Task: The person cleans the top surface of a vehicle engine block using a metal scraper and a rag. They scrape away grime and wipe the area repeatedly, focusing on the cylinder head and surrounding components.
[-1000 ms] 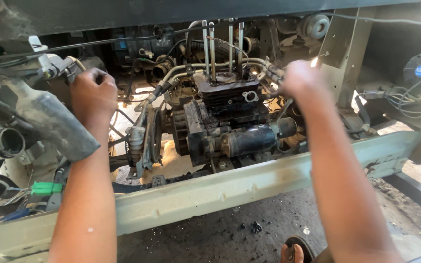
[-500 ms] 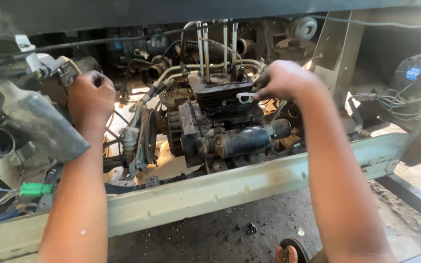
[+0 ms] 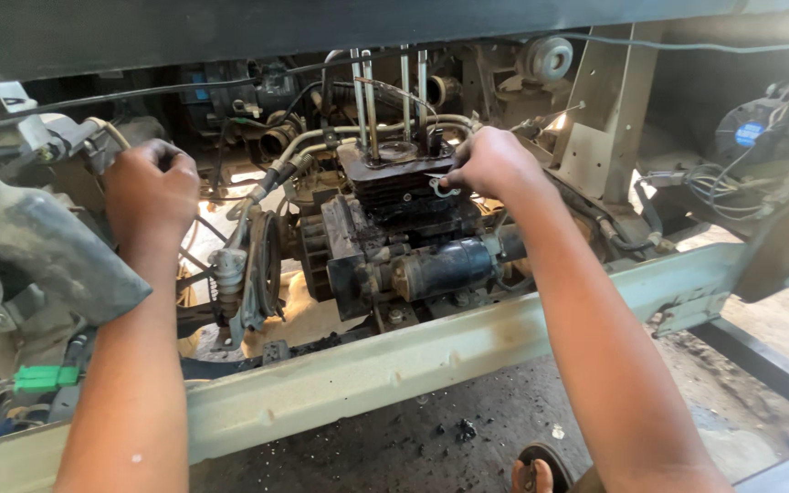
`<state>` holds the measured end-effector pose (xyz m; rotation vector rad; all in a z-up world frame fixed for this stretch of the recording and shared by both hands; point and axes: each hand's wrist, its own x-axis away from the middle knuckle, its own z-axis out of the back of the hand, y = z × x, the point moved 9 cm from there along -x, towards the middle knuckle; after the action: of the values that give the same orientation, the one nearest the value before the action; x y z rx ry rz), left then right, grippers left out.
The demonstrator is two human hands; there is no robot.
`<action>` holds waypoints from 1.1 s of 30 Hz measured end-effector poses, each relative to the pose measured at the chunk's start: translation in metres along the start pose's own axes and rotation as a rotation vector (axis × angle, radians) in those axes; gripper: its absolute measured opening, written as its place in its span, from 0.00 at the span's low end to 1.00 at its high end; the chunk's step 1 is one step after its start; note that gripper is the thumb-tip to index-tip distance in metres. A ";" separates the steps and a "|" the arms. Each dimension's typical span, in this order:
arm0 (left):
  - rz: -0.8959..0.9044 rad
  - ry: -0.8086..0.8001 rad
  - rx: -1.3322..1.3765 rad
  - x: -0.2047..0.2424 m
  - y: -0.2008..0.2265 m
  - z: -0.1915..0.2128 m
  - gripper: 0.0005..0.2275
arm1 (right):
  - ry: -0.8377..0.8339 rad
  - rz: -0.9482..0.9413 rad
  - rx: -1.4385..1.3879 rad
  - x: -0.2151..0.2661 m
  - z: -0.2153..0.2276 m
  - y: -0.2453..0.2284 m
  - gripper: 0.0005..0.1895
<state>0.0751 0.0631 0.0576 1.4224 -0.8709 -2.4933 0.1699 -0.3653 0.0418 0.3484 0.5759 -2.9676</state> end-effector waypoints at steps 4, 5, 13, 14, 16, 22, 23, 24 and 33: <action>-0.019 0.021 0.014 0.003 -0.001 0.003 0.08 | -0.031 -0.148 0.031 -0.019 0.002 0.044 0.28; -0.022 0.033 0.022 0.003 -0.002 0.005 0.08 | 0.069 -0.202 0.123 -0.015 0.016 0.065 0.26; -0.034 0.043 0.060 0.006 0.007 0.012 0.09 | -0.054 0.028 0.109 -0.002 0.031 0.039 0.24; -0.037 0.041 0.058 0.005 0.007 0.010 0.09 | -0.069 0.040 0.115 -0.001 0.025 0.027 0.24; -0.038 0.034 0.049 0.006 0.005 0.009 0.09 | -0.067 0.037 0.120 0.003 0.013 0.011 0.23; -0.054 0.068 0.010 0.002 0.005 0.009 0.09 | -0.001 0.057 0.109 0.012 0.011 -0.007 0.18; -0.040 0.048 0.013 0.001 0.004 0.007 0.09 | -0.012 0.068 0.096 0.012 0.010 -0.008 0.18; -0.026 0.028 0.017 0.000 0.003 0.004 0.09 | -0.024 0.079 0.083 0.012 0.008 -0.008 0.18; 0.006 0.022 -0.002 0.002 -0.003 -0.002 0.08 | -0.024 0.027 0.126 0.019 0.010 -0.024 0.19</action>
<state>0.0760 0.0637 0.0540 1.4415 -0.8676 -2.4692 0.1457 -0.3477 0.0546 0.3280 0.3795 -2.9848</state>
